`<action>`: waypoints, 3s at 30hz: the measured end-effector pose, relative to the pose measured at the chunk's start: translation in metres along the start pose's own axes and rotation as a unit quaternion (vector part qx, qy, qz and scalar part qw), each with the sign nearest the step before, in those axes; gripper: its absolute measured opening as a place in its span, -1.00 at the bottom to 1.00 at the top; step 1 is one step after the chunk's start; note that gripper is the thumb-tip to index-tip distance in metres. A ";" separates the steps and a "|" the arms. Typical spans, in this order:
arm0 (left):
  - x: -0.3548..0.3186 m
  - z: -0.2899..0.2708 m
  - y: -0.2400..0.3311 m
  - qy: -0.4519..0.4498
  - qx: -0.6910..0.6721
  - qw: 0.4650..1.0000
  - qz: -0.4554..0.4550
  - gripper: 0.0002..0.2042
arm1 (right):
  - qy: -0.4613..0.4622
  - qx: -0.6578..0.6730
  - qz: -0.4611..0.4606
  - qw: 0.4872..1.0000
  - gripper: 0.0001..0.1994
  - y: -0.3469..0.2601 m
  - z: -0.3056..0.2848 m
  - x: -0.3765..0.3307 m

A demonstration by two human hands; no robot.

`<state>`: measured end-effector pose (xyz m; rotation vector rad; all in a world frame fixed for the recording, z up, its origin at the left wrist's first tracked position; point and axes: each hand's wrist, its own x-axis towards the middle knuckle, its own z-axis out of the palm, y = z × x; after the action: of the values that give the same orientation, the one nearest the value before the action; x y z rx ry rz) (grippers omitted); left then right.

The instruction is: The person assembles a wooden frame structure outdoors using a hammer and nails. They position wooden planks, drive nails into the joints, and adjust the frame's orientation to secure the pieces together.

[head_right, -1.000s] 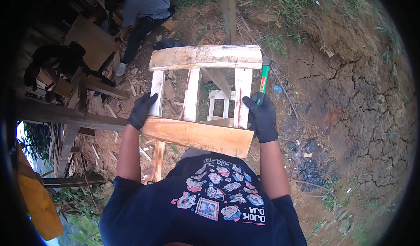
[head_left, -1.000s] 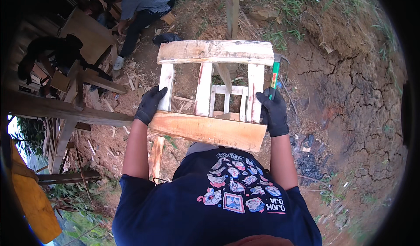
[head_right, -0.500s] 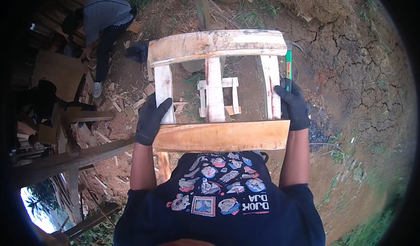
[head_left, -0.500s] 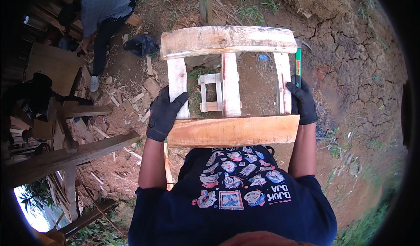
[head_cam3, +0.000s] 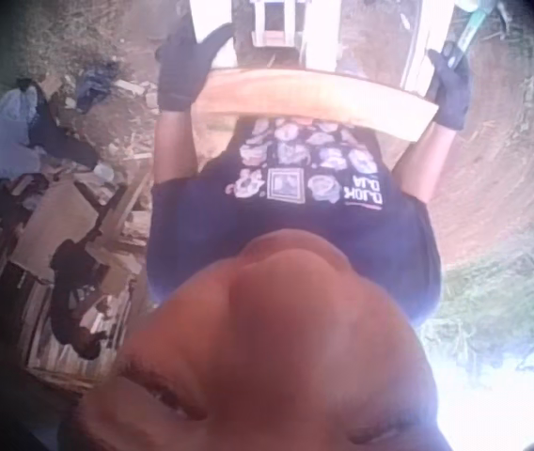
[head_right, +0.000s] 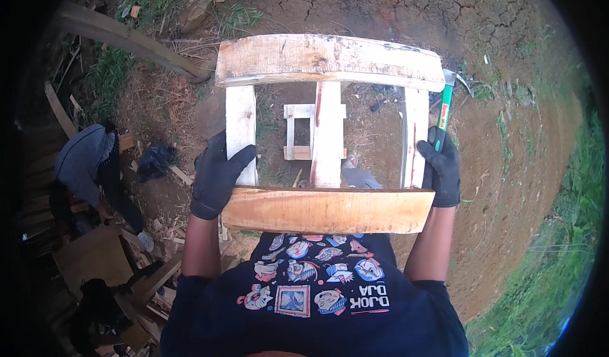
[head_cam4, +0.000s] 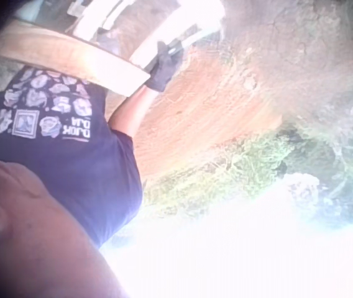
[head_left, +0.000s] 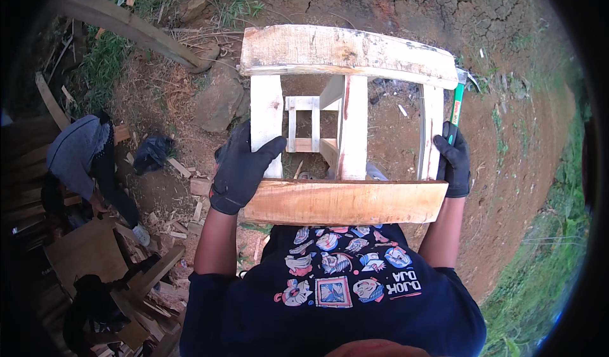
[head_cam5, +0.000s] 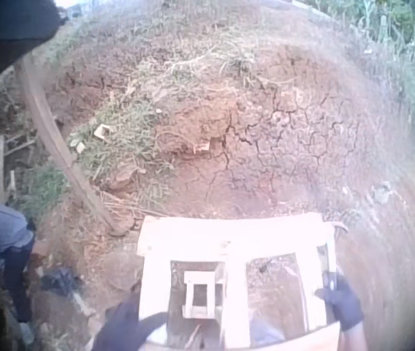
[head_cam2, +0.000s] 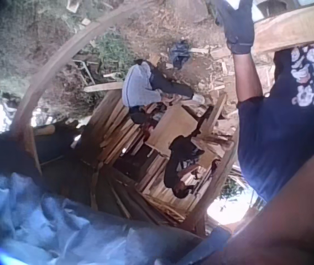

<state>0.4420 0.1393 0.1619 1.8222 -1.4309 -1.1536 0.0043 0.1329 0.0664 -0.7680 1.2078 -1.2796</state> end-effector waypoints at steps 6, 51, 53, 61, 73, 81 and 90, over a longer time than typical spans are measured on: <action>0.094 0.047 0.031 -0.101 0.112 0.982 0.112 -0.52 | 0.169 0.017 -0.031 0.985 -0.81 0.015 -0.034 -0.014; 0.492 0.213 0.182 -0.285 0.315 0.832 0.358 -0.31 | 0.582 -0.173 0.011 0.795 -0.53 0.029 -0.008 0.158; 0.512 0.229 0.183 -0.259 0.357 0.815 0.376 -0.29 | 0.563 -0.210 0.031 0.799 -0.48 0.036 -0.018 0.173; 0.552 0.288 0.196 -0.221 0.414 0.822 0.324 -0.14 | 0.542 -0.209 0.060 0.812 -0.47 0.017 -0.058 0.203; 0.583 0.328 0.198 -0.300 0.346 0.832 0.313 -0.21 | 0.559 -0.158 0.034 0.813 -0.24 0.062 -0.098 0.211; 0.591 0.318 0.225 -0.375 0.281 0.854 0.227 -0.40 | 0.561 -0.055 -0.077 0.822 -0.35 0.067 -0.059 0.187; 0.422 0.339 0.332 -0.589 0.273 0.672 0.356 -0.43 | 0.753 -0.079 0.015 0.652 -0.38 0.048 0.044 0.028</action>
<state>0.0136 -0.3292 0.1502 0.3099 -3.0791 -1.5617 0.0568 0.1067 0.0258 0.5128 2.6192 -1.7745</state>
